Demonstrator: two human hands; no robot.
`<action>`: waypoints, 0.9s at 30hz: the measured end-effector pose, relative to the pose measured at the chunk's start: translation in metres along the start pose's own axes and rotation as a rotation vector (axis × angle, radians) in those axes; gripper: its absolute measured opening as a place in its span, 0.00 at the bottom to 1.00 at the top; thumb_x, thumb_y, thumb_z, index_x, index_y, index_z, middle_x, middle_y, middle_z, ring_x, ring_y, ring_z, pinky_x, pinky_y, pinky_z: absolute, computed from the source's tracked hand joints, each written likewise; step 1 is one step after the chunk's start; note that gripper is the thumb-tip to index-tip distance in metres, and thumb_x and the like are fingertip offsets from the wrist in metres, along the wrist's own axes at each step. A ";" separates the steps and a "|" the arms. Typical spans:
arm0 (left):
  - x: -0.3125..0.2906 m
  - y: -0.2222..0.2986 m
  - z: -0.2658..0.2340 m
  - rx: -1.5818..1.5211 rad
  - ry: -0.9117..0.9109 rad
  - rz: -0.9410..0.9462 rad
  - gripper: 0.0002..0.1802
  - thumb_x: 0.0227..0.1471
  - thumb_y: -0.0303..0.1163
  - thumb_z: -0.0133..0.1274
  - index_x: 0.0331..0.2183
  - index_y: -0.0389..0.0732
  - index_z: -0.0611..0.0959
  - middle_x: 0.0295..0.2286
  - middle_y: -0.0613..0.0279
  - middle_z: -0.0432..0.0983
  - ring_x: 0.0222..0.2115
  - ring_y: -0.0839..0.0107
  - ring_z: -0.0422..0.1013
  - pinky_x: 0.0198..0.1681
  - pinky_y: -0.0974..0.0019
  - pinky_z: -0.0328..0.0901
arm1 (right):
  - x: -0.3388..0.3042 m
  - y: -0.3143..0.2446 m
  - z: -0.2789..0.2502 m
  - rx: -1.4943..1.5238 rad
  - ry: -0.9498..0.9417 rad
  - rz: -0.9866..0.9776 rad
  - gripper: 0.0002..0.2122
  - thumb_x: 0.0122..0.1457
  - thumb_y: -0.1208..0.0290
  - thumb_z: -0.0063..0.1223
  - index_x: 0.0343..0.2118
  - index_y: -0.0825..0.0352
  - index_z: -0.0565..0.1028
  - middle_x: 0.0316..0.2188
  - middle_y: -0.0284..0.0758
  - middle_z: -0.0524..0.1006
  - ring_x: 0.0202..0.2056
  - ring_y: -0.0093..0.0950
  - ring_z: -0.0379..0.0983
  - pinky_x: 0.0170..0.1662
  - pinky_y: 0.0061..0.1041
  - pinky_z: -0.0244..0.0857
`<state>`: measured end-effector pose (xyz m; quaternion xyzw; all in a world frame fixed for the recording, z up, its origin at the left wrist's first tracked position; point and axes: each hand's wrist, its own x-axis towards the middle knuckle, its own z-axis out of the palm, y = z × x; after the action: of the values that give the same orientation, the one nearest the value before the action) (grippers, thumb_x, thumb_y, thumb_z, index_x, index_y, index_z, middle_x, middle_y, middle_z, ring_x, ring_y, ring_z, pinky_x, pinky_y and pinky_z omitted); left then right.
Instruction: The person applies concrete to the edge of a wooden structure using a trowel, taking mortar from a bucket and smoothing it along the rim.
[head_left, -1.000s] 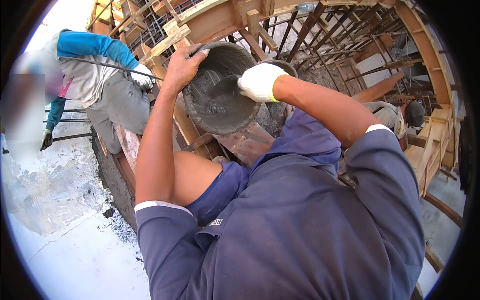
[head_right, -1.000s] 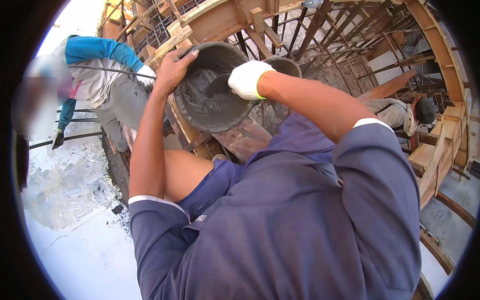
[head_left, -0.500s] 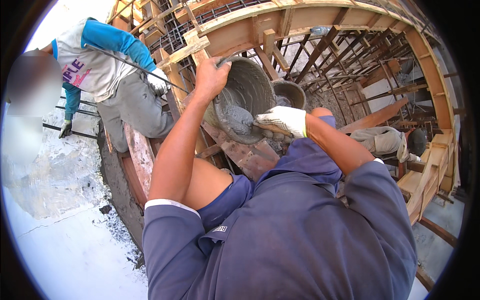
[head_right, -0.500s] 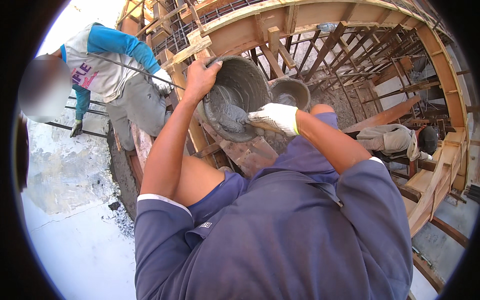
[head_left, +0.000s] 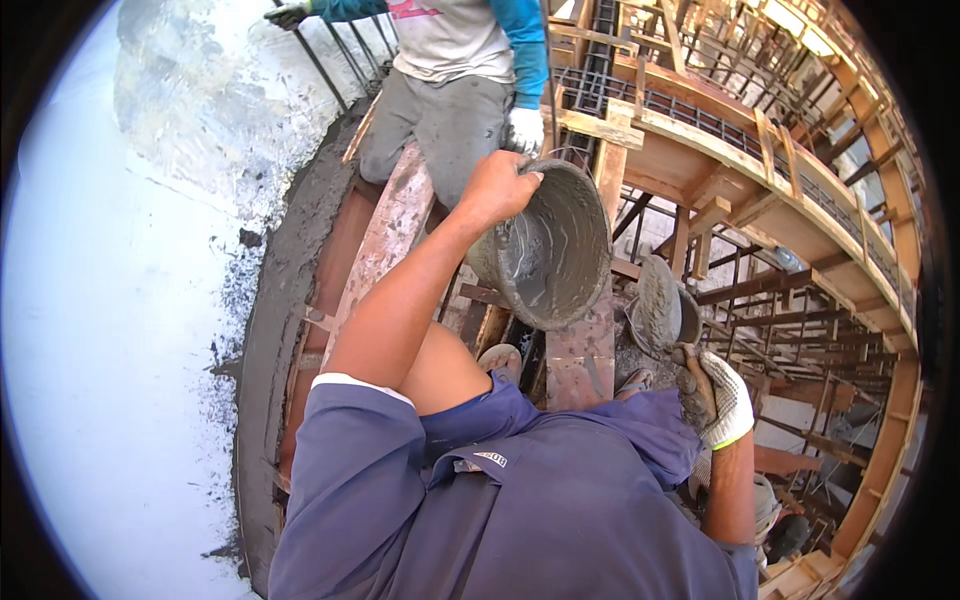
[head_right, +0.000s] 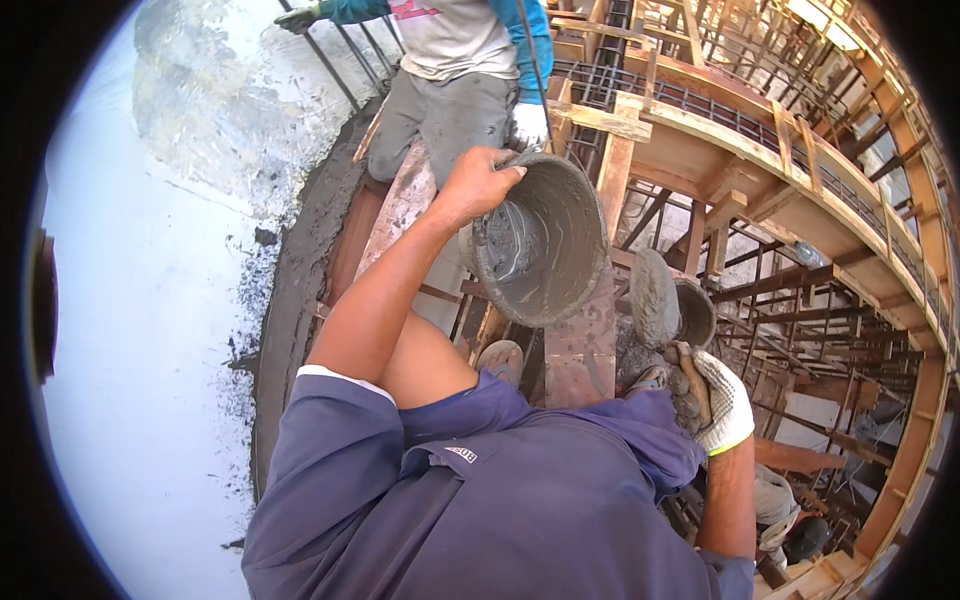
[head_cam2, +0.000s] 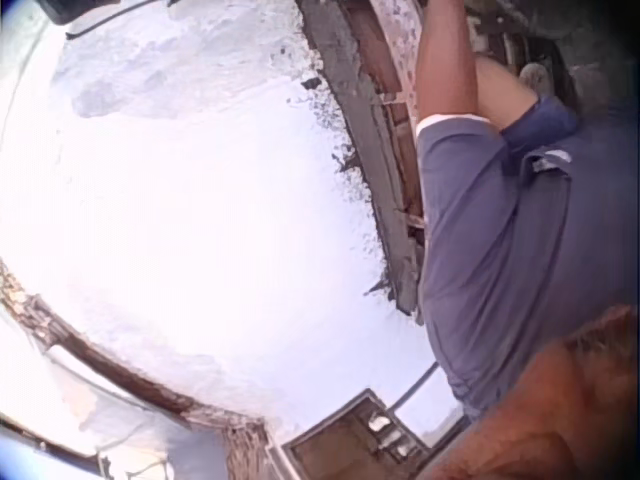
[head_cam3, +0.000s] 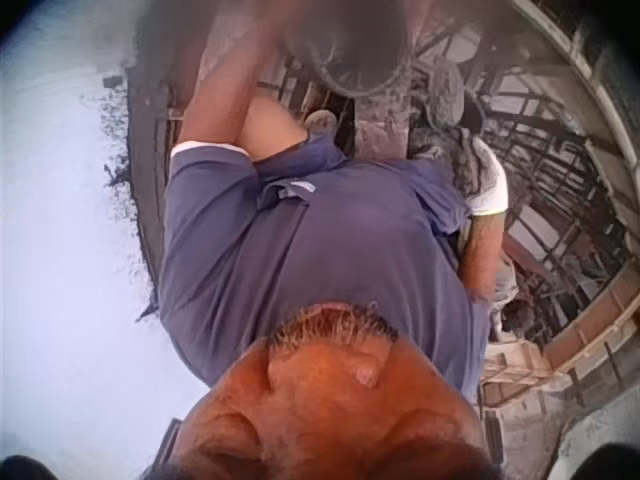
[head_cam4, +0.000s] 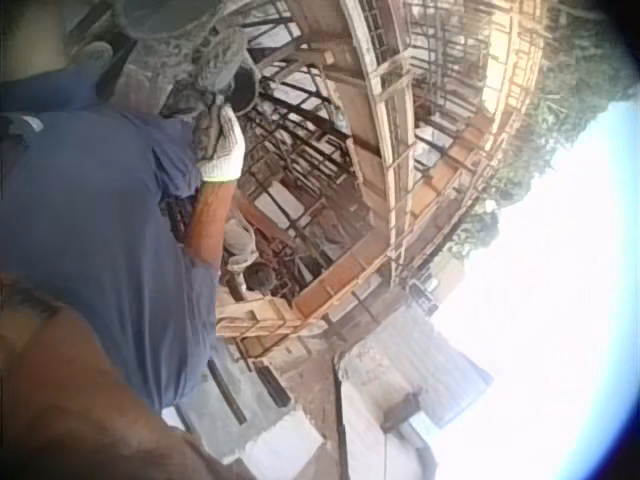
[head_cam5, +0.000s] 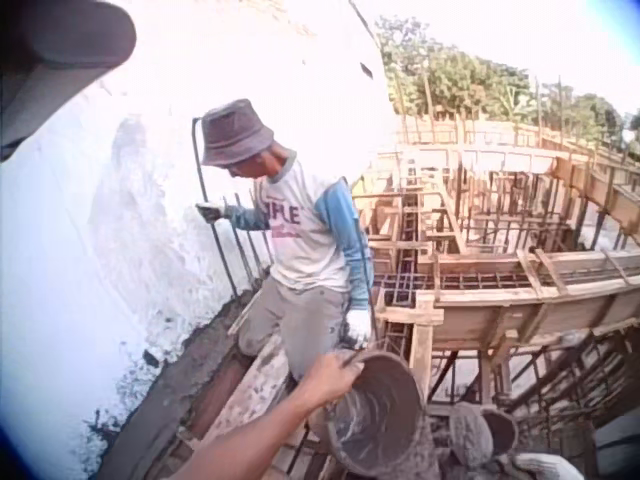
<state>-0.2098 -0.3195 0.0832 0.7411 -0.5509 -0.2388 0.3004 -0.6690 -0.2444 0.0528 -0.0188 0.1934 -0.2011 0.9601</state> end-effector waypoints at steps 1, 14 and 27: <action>-0.013 -0.001 -0.026 0.075 -0.015 -0.017 0.24 0.54 0.37 0.60 0.47 0.29 0.84 0.39 0.38 0.84 0.42 0.51 0.80 0.49 0.57 0.70 | -0.007 0.001 0.004 -0.127 0.211 -0.088 0.22 0.68 0.63 0.46 0.59 0.73 0.71 0.33 0.40 0.82 0.27 0.26 0.79 0.28 0.21 0.74; -0.339 -0.228 -0.290 -0.131 1.538 -0.520 0.18 0.57 0.30 0.59 0.43 0.25 0.85 0.34 0.55 0.83 0.33 0.70 0.74 0.42 0.65 0.67 | 0.328 0.179 0.097 -1.363 0.161 -0.544 0.23 0.61 0.68 0.55 0.57 0.75 0.70 0.44 0.46 0.79 0.48 0.36 0.75 0.56 0.31 0.66; -0.482 -0.232 -0.285 0.158 1.972 -0.689 0.17 0.56 0.30 0.60 0.42 0.25 0.84 0.35 0.51 0.83 0.33 0.62 0.79 0.38 0.59 0.71 | 0.367 0.201 0.215 -0.638 -0.216 0.094 0.16 0.66 0.64 0.56 0.53 0.65 0.73 0.28 0.28 0.76 0.21 0.19 0.70 0.21 0.19 0.63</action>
<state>0.0072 0.2444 0.1315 0.7417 0.1650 0.4352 0.4829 -0.2014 -0.2127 0.0948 -0.3304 0.1445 -0.0827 0.9290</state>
